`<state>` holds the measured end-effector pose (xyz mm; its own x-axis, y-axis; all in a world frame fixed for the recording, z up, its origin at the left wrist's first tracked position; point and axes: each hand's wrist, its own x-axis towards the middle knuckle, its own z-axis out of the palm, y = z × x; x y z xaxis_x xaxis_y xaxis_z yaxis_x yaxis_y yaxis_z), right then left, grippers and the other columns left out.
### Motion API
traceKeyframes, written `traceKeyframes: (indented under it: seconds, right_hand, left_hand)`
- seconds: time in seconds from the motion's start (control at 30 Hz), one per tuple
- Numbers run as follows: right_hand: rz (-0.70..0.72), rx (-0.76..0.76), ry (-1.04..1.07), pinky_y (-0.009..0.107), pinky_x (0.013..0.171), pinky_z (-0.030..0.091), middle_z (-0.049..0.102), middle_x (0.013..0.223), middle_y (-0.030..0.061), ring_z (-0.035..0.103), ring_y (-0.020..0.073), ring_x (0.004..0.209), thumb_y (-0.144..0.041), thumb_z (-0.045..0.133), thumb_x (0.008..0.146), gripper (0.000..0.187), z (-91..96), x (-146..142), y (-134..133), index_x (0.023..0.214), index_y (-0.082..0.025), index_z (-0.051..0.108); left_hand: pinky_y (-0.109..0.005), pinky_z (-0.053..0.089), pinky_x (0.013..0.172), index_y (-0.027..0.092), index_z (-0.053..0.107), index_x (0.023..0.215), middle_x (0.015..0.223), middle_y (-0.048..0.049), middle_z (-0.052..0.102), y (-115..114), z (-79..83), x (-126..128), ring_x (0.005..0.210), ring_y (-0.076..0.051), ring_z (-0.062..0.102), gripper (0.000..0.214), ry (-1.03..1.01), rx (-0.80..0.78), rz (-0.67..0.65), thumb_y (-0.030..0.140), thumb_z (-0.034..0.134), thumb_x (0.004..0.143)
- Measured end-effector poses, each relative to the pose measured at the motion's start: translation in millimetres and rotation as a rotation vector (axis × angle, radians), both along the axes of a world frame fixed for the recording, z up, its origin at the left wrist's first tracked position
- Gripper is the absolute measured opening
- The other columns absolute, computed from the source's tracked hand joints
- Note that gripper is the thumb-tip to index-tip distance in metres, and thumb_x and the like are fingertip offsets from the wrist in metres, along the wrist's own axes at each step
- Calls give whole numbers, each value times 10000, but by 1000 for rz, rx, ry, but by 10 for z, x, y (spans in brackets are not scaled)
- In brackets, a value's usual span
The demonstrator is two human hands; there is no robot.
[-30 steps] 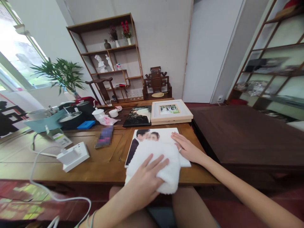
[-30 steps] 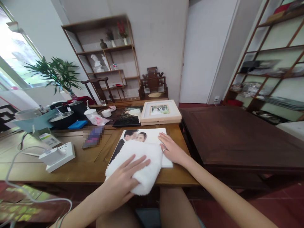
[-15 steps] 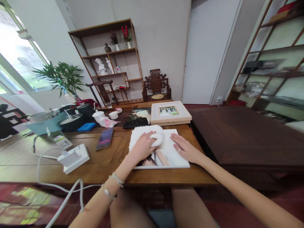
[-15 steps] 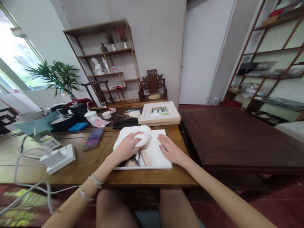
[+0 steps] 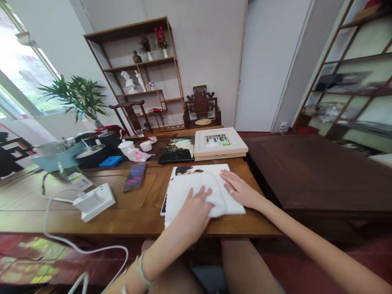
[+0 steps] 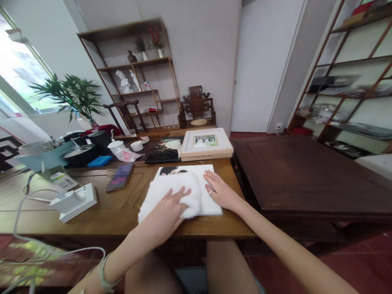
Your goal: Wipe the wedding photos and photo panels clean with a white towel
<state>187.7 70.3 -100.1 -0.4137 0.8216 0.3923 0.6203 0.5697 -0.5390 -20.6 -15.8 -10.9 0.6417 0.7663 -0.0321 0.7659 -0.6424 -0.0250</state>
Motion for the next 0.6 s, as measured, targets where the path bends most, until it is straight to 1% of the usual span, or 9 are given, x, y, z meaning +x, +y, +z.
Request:
traceKeyframes:
  seconds: [0.1, 0.13, 0.2, 0.27, 0.33, 0.4, 0.5, 0.57, 0.6]
  right_hand:
    - [5, 0, 5, 488, 1125, 265, 452, 1414, 124, 325, 255, 1360, -318, 395, 903, 444, -6, 7, 4, 1296, -156, 521]
    - [7, 4, 8, 494, 1123, 264, 453, 1414, 120, 326, 257, 1359, -322, 391, 904, 443, -9, 8, 6, 1296, -161, 521]
    - [11, 10, 12, 502, 1119, 268, 454, 1414, 119, 334, 259, 1356, -327, 386, 906, 443, -17, 10, 10, 1295, -165, 520]
    - [12, 10, 7, 500, 1116, 274, 450, 1415, 126, 339, 257, 1353, -330, 388, 906, 447, -23, 11, 14, 1296, -156, 518]
    - [11, 11, 4, 494, 1115, 279, 447, 1416, 133, 344, 252, 1351, -329, 396, 904, 449, -28, 10, 20, 1297, -150, 517]
    - [10, 18, 19, 491, 1115, 283, 451, 1415, 122, 347, 246, 1350, -325, 405, 902, 440, -33, 10, 29, 1295, -165, 521]
    - [12, 27, 49, 497, 1116, 283, 466, 1407, 102, 350, 247, 1348, -320, 416, 899, 424, -39, 9, 45, 1284, -192, 535]
    - [12, 24, 49, 503, 1114, 283, 467, 1405, 104, 349, 253, 1348, -317, 417, 896, 423, -40, 6, 52, 1281, -190, 539]
    - [11, 21, 44, 504, 1114, 283, 465, 1406, 111, 348, 255, 1349, -314, 416, 895, 427, -39, 4, 53, 1282, -180, 539]
  left_hand:
    - [-542, 294, 1063, 166, 665, 935, 1407, -126, 434, -300, 25, -1, 1321, -317, 354, 185, -35, -51, -68, 117, 548, 801]
    - [-536, 289, 1071, 173, 667, 929, 1417, -112, 425, -344, 20, -11, 1326, -308, 350, 180, -53, -63, -78, 120, 556, 798]
    - [-507, 275, 1093, 185, 665, 938, 1428, -83, 413, -337, 1, -53, 1340, -278, 333, 185, -87, -82, -66, 120, 554, 805]
    - [-475, 265, 1107, 186, 657, 983, 1423, -70, 422, -228, -18, -123, 1353, -243, 315, 211, -117, -86, -21, 124, 513, 842]
    - [-458, 264, 1108, 178, 649, 1017, 1410, -81, 438, -60, -24, -218, 1354, -229, 315, 236, -133, -69, 41, 136, 463, 879]
    - [-452, 273, 1100, 172, 644, 1037, 1397, -96, 454, 126, -19, -329, 1337, -241, 346, 249, -131, -31, 109, 149, 443, 892]
    - [-437, 312, 1074, 151, 636, 1064, 1363, -129, 488, 370, -19, -504, 1295, -275, 406, 260, -119, 62, 260, 153, 447, 886]
    - [-437, 333, 1056, 134, 631, 1076, 1339, -148, 508, 477, -41, -596, 1294, -286, 405, 278, -118, 109, 337, 149, 422, 894]
    - [-445, 334, 1052, 129, 631, 1075, 1332, -154, 512, 506, -58, -625, 1302, -290, 392, 282, -117, 119, 352, 146, 415, 895]
